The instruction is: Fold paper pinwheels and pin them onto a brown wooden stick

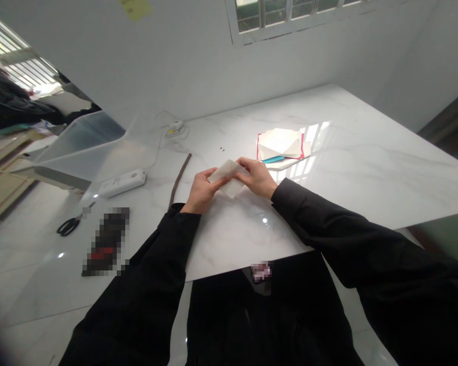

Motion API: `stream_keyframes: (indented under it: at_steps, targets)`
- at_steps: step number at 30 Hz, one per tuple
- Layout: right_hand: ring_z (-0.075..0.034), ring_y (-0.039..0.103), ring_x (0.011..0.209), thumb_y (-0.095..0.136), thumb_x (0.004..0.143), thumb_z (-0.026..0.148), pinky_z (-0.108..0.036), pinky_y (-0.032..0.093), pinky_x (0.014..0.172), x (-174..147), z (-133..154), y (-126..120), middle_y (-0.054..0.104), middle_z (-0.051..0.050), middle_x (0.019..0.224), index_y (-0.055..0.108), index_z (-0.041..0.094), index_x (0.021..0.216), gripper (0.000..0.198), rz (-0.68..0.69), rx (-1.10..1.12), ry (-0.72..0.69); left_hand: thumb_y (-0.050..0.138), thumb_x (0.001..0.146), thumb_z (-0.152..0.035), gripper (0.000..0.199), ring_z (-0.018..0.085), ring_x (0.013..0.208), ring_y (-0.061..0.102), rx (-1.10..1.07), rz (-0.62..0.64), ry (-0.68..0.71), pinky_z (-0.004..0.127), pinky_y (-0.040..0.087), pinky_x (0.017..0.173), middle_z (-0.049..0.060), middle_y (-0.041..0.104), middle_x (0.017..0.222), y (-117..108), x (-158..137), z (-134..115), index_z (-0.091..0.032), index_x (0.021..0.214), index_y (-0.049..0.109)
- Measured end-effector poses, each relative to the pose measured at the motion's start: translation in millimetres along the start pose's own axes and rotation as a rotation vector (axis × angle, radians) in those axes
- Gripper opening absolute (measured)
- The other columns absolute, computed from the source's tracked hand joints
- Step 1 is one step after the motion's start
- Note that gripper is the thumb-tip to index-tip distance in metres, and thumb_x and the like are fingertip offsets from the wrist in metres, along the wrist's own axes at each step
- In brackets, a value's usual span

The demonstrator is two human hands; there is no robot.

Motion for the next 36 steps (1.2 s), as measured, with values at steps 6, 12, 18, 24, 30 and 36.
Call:
stream_keyframes:
  at_steps: [6, 12, 18, 24, 30, 36]
  targets:
    - [-0.020, 0.062, 0.080, 0.070, 0.089, 0.044, -0.032, 0.050, 0.073, 0, -2, 2, 0.071, -0.003, 0.085, 0.067, 0.021, 0.090, 0.024, -0.006, -0.013, 0.019, 0.090, 0.066, -0.051, 0.047, 0.018, 0.072, 0.064, 0.032, -0.014, 0.002, 0.029, 0.052, 0.068, 0.004, 0.073, 0.082, 1, 0, -1, -0.014, 0.091, 0.078]
    - [-0.020, 0.062, 0.081, 0.070, 0.089, 0.042, -0.032, 0.049, 0.074, 0, -2, 2, 0.071, -0.003, 0.086, 0.067, 0.020, 0.090, 0.022, -0.009, -0.022, 0.014, 0.089, 0.066, -0.055, 0.050, 0.019, 0.075, 0.066, 0.065, -0.020, 0.028, 0.030, 0.054, 0.070, 0.005, 0.074, 0.085, -1, 1, 1, -0.015, 0.095, 0.079]
    - [-0.021, 0.064, 0.081, 0.069, 0.090, 0.040, -0.033, 0.049, 0.075, -1, 3, 3, 0.072, -0.003, 0.087, 0.067, 0.020, 0.090, 0.020, -0.001, -0.036, 0.002, 0.088, 0.067, -0.053, 0.048, 0.019, 0.073, 0.065, 0.055, -0.039, 0.014, 0.028, 0.052, 0.067, 0.005, 0.074, 0.084, -1, 3, 5, -0.014, 0.093, 0.079]
    - [-0.022, 0.066, 0.084, 0.069, 0.088, 0.037, -0.034, 0.052, 0.076, 0, -1, 3, 0.074, -0.004, 0.090, 0.069, 0.021, 0.094, 0.018, 0.001, -0.028, 0.004, 0.089, 0.065, -0.053, 0.049, 0.018, 0.072, 0.065, 0.032, -0.050, 0.003, 0.028, 0.053, 0.066, 0.004, 0.074, 0.084, 0, 2, 5, -0.014, 0.093, 0.078]
    - [-0.023, 0.069, 0.085, 0.075, 0.085, 0.046, -0.033, 0.054, 0.072, 2, -7, 2, 0.077, -0.006, 0.094, 0.073, 0.017, 0.101, 0.034, 0.098, 0.132, 0.099, 0.090, 0.064, -0.054, 0.055, 0.020, 0.074, 0.069, -0.059, -0.059, -0.038, 0.030, 0.057, 0.068, 0.007, 0.077, 0.090, 0, 1, 4, -0.013, 0.099, 0.076]
    - [-0.022, 0.072, 0.086, 0.082, 0.081, 0.047, -0.032, 0.057, 0.072, 2, -8, 1, 0.079, -0.007, 0.099, 0.075, 0.015, 0.109, 0.042, 0.157, 0.328, 0.188, 0.088, 0.069, -0.053, 0.054, 0.019, 0.074, 0.069, -0.067, -0.005, -0.034, 0.028, 0.057, 0.067, 0.009, 0.076, 0.092, 1, 0, 0, -0.013, 0.103, 0.075]
Point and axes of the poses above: each hand's wrist, its own x-axis towards the middle knuckle, its own y-axis out of the palm, z = x × y, the point moved 2 cm from there along x, towards the middle knuckle
